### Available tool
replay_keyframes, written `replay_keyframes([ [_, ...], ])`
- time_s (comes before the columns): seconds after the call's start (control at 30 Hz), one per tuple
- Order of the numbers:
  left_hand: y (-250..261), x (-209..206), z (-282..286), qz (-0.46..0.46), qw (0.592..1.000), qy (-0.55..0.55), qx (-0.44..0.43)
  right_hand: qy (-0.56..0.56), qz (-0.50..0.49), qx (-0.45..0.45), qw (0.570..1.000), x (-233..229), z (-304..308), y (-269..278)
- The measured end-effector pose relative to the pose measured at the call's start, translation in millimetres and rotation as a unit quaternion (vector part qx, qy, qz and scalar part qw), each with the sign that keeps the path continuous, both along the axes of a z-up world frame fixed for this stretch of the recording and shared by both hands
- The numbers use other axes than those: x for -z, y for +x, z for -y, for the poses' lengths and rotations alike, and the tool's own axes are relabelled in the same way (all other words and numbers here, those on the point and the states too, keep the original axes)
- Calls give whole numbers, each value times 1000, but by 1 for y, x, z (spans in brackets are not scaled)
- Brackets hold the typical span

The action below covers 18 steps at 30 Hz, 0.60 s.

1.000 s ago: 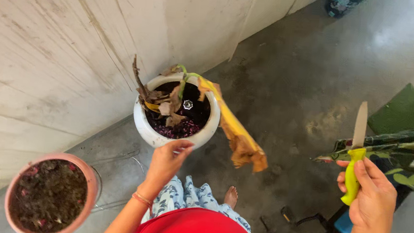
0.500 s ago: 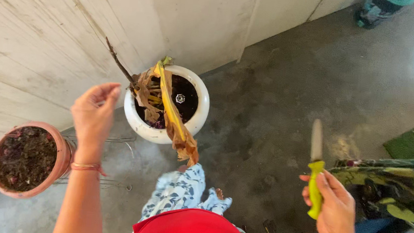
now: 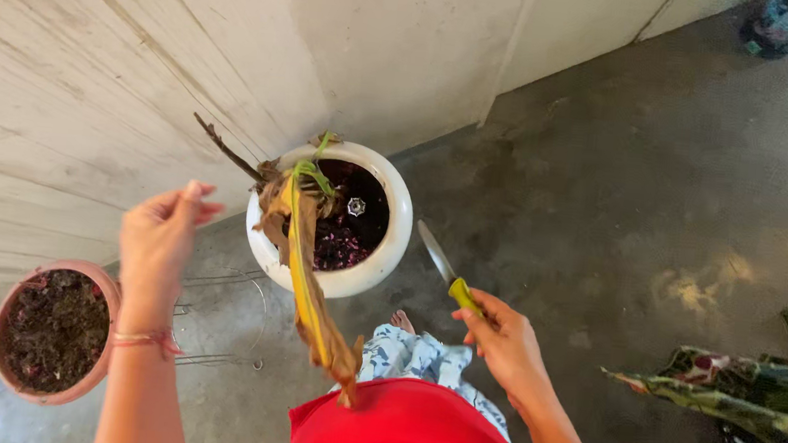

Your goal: The person trims dried leaves from a plant using a knife, clears debris from the soil by hand, and pours a bag of compost into the pot.

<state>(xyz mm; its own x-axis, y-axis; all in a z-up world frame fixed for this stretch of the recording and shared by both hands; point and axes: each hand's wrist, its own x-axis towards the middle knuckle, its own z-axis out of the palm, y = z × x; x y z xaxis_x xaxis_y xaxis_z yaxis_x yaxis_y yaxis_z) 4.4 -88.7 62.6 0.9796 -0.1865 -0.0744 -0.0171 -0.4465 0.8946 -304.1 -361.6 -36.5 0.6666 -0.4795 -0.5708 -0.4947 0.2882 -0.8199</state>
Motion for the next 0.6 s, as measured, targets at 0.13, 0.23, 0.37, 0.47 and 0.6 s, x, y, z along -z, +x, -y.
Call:
replay_keyframes([
  [0.13,-3,14,15,-24,994,110,-1,-4,-18,-51,998,2,12,27],
  [0.23,-7,14,14,-92,984,155,9,9,-26,-79,997,7,22,48],
  [0.37,-21,5,2,-140,977,155,-51,-1,-48,-133,990,17,39,75],
  [0.47,-42,-11,-4,-118,969,199,-90,-74,-80,-208,972,28,57,95],
  [0.6,-73,-48,3,-115,938,282,-164,-96,-53,-273,956,29,85,126],
])
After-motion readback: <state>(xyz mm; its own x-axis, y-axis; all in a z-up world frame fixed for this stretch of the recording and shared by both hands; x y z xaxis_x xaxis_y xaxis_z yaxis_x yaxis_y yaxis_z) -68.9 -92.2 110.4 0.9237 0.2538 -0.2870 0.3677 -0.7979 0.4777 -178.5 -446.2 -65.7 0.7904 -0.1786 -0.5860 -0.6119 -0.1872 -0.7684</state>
